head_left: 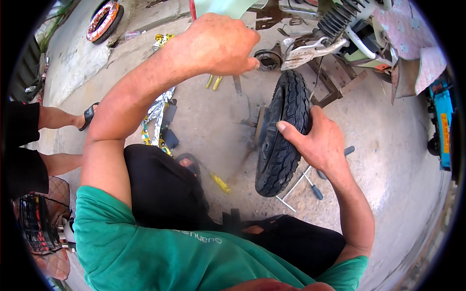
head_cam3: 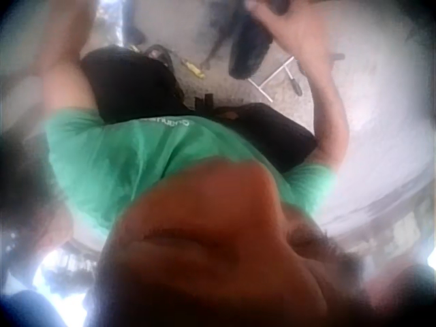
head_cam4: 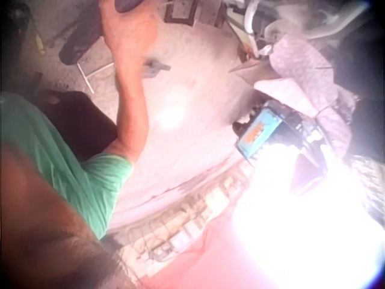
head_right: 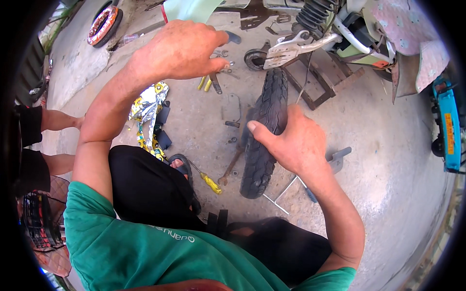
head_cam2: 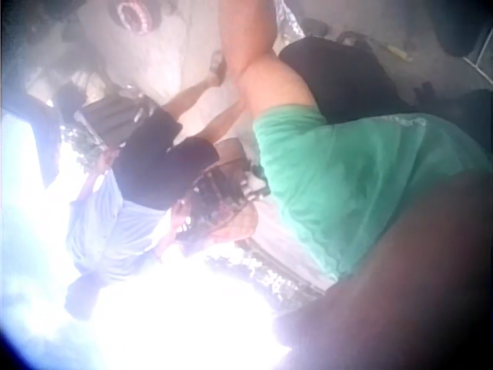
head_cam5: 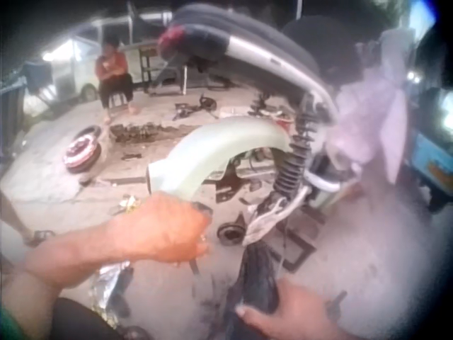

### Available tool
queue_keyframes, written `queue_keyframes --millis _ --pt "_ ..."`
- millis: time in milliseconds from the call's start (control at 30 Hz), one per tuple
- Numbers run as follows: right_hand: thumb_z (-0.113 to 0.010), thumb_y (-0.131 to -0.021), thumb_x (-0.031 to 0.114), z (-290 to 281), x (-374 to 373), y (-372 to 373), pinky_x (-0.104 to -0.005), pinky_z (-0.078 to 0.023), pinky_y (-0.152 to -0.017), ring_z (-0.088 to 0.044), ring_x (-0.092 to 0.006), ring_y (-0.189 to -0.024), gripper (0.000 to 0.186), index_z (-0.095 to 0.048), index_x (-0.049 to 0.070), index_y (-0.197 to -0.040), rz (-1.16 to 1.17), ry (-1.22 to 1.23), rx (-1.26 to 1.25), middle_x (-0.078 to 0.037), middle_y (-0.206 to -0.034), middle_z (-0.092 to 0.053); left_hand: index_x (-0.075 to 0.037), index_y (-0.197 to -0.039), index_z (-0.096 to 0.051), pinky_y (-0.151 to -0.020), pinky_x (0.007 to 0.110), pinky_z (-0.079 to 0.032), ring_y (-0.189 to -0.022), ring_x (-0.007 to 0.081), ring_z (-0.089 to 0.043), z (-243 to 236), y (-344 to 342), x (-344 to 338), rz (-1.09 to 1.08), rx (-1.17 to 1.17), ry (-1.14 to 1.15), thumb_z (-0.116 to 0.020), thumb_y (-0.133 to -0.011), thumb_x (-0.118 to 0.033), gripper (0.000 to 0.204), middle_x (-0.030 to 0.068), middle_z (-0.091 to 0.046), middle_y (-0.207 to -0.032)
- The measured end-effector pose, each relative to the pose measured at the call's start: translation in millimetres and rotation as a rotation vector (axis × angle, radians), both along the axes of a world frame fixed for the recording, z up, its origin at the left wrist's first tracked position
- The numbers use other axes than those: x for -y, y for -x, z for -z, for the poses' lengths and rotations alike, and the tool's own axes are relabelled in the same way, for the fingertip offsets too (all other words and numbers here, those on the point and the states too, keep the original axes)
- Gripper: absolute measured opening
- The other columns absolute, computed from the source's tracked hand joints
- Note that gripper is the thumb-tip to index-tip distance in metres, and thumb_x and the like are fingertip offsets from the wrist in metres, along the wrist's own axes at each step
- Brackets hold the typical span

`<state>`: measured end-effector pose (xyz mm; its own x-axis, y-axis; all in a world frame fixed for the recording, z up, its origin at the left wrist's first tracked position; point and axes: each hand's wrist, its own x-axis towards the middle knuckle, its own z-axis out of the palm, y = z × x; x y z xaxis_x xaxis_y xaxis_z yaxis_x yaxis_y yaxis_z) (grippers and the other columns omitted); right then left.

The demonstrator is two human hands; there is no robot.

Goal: The person repairs a bicycle wheel by prying the tire from the rim with a flat-head screwdriver, pulling the tire out by hand, and then working the tire back onto the rim around the wheel hub.

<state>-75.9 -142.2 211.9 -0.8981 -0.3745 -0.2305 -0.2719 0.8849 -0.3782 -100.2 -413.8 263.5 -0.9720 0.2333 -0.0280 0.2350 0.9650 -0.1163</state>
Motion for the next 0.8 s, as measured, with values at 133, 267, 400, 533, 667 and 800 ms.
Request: queue_keyframes --millis 133,267,400,533,667,800 --pt "-0.074 -0.084 0.068 -1.6 5.2 -3.9 -0.0525 -0.053 -0.076 -0.070 -0.0448 -0.081 0.073 -0.058 -0.003 -0.093 -0.005 -0.013 0.005 -0.026 -0.082 -0.069 -0.003 -0.105 -0.071 -0.085 0.054 -0.057 -0.096 0.0415 -0.073 1.3 -0.8 -0.2 0.028 -0.020 -0.017 -0.073 -0.092 -0.039 0.038 0.0187 -0.075 -0.097" --pt "-0.074 -0.084 0.068 -0.4 6.4 -7.0 -0.0533 -0.053 -0.076 -0.069 -0.0454 -0.081 0.074 -0.057 -0.003 -0.094 -0.008 -0.008 -0.012 -0.026 -0.082 -0.068 -0.003 -0.105 -0.071 -0.085 0.054 -0.057 -0.095 0.0423 -0.072 0.8 -1.5 -0.1 0.015 -0.011 -0.028 -0.072 -0.092 -0.038 0.037 0.0195 -0.075 -0.096" --pt "-0.079 -0.081 0.064 3.3 8.0 -14.0 -0.0535 -0.054 -0.080 -0.069 -0.0454 -0.089 0.075 -0.058 -0.005 -0.102 -0.087 0.002 -0.121 -0.027 -0.093 -0.068 -0.003 -0.105 -0.071 -0.085 0.055 -0.056 -0.094 0.0428 -0.072 3.6 -0.8 8.6 0.019 -0.025 -0.048 -0.072 -0.092 -0.037 0.036 0.0202 -0.075 -0.094" --pt "-0.083 -0.077 0.059 21.2 2.0 -19.2 -0.0518 -0.056 -0.089 -0.068 -0.0442 -0.107 0.086 -0.060 -0.011 -0.122 -0.241 0.055 -0.544 -0.025 -0.122 -0.065 -0.003 -0.105 -0.071 -0.083 0.055 -0.056 -0.092 0.0432 -0.072 2.1 2.0 4.7 0.038 -0.004 -0.027 -0.071 -0.092 -0.036 0.036 0.0203 -0.074 -0.092" --pt "-0.084 -0.077 0.058 15.9 16.6 -29.9 -0.0516 -0.056 -0.094 -0.066 -0.0436 -0.115 0.092 -0.058 -0.013 -0.130 -0.134 0.030 -0.283 -0.024 -0.133 -0.060 -0.003 -0.105 -0.071 -0.083 0.054 -0.057 -0.093 0.0428 -0.073 7.3 3.0 12.5 0.042 -0.022 -0.013 -0.071 -0.092 -0.037 0.036 0.0205 -0.074 -0.092" --pt "-0.083 -0.076 0.060 20.8 19.5 -33.3 -0.0511 -0.056 -0.090 -0.064 -0.0410 -0.108 0.081 -0.063 -0.008 -0.116 -0.130 0.052 -0.333 -0.021 -0.116 -0.059 -0.004 -0.105 -0.071 -0.083 0.054 -0.057 -0.093 0.0419 -0.073 7.6 2.5 11.5 0.044 -0.020 -0.016 -0.071 -0.093 -0.037 0.036 0.0200 -0.075 -0.093"
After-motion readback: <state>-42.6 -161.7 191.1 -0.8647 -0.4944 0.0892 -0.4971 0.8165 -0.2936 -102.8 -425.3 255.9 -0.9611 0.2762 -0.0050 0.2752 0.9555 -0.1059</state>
